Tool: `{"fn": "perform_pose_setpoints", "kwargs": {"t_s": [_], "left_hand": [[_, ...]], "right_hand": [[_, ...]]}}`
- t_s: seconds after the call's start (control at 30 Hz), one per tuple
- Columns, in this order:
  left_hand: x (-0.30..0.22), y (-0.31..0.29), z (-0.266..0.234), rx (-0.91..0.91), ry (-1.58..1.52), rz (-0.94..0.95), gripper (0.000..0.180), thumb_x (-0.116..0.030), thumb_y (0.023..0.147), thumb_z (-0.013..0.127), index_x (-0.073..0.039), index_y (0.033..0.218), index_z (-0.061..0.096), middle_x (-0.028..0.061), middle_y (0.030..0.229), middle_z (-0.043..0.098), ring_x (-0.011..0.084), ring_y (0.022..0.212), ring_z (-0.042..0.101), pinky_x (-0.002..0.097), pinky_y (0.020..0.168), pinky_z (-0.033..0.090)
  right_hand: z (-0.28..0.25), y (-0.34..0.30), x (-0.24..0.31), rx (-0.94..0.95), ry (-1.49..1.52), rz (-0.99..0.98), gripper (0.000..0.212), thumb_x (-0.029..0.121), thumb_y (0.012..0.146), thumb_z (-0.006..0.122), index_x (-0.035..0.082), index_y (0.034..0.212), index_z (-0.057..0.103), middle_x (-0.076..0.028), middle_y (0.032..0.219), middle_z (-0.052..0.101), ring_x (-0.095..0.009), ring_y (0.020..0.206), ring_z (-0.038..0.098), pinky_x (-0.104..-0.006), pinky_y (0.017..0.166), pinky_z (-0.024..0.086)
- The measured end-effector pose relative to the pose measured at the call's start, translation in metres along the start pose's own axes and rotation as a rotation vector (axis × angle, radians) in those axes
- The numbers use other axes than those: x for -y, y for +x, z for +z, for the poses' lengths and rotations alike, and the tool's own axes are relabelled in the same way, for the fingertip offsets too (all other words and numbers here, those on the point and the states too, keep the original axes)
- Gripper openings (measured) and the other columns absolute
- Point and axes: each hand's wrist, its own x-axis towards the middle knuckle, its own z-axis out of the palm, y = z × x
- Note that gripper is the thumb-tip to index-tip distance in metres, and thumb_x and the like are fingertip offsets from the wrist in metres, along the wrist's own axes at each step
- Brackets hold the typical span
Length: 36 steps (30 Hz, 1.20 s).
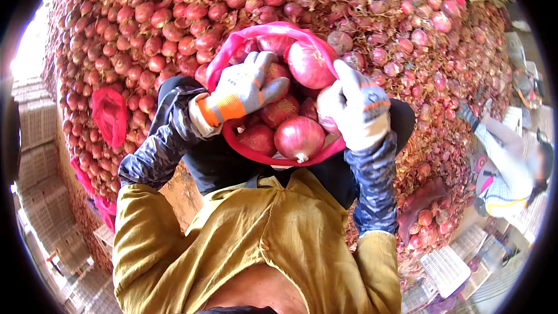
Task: The person sorts red onions from a pile into a mesh bag, weighs the bag on a platform scale, and then ties the bag shut.
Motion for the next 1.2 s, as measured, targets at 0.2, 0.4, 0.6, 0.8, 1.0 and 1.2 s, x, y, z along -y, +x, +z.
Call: {"fn": "perform_pose_setpoints", "kwargs": {"t_s": [0.2, 0.4, 0.6, 0.8, 1.0, 1.2], "left_hand": [[-0.019, 0.037, 0.004, -0.055, -0.135, -0.088, 0.051, -0.045, 0.087, 0.063, -0.006, 0.117, 0.052, 0.0216, 0.099, 0.061, 0.039, 0.083, 0.065, 0.0524, 0.066, 0.052], [0.007, 0.01, -0.025, -0.239, -0.448, 0.096, 0.055, -0.035, 0.085, 0.067, -0.002, 0.126, 0.051, 0.0185, 0.101, 0.057, 0.0371, 0.082, 0.062, 0.0489, 0.065, 0.05], [0.234, -0.03, -0.035, -0.81, -0.639, -0.443, 0.031, 0.01, 0.083, 0.052, -0.005, 0.105, 0.068, 0.0137, 0.089, 0.067, 0.0303, 0.081, 0.066, 0.031, 0.07, 0.053], [0.426, -0.04, 0.111, 0.023, 0.091, -1.044, 0.095, -0.057, 0.073, 0.074, -0.01, 0.146, 0.036, 0.0184, 0.139, 0.05, 0.0398, 0.127, 0.05, 0.0527, 0.1, 0.043], [0.435, -0.032, 0.116, -0.195, -0.08, -1.126, 0.098, -0.052, 0.06, 0.085, -0.012, 0.139, 0.045, 0.0161, 0.129, 0.059, 0.0331, 0.12, 0.058, 0.0482, 0.101, 0.042], [0.346, -0.053, 0.041, -0.647, -1.293, -0.749, 0.063, -0.006, 0.072, 0.077, 0.001, 0.129, 0.052, 0.0101, 0.113, 0.064, 0.0192, 0.097, 0.064, 0.0298, 0.09, 0.052]], "right_hand": [[0.014, 0.018, -0.013, 0.024, -0.119, 0.222, 0.031, 0.013, 0.092, 0.058, 0.007, 0.121, 0.066, -0.021, 0.088, 0.07, -0.035, 0.072, 0.068, -0.0439, 0.063, 0.054], [0.022, 0.022, -0.026, 0.077, -0.079, 0.251, 0.032, 0.007, 0.098, 0.052, -0.004, 0.127, 0.059, -0.022, 0.118, 0.067, -0.033, 0.106, 0.067, -0.0402, 0.091, 0.053], [0.02, 0.026, -0.015, 0.095, -0.113, 0.438, 0.033, 0.009, 0.099, 0.052, -0.002, 0.129, 0.058, -0.02, 0.12, 0.065, -0.028, 0.106, 0.063, -0.038, 0.093, 0.048], [0.025, 0.029, -0.022, 0.098, -0.218, 0.398, 0.033, 0.012, 0.099, 0.053, -0.003, 0.129, 0.058, -0.019, 0.12, 0.065, -0.028, 0.107, 0.063, -0.0378, 0.093, 0.048], [0.027, 0.033, -0.016, 0.127, -0.218, 0.434, 0.034, 0.013, 0.099, 0.054, -0.002, 0.129, 0.058, -0.018, 0.122, 0.065, -0.029, 0.108, 0.063, -0.0379, 0.095, 0.048], [0.02, 0.046, -0.002, 0.104, -0.224, 0.264, 0.039, 0.011, 0.095, 0.053, -0.001, 0.132, 0.056, -0.022, 0.124, 0.062, -0.036, 0.108, 0.061, -0.0437, 0.096, 0.047]]}}
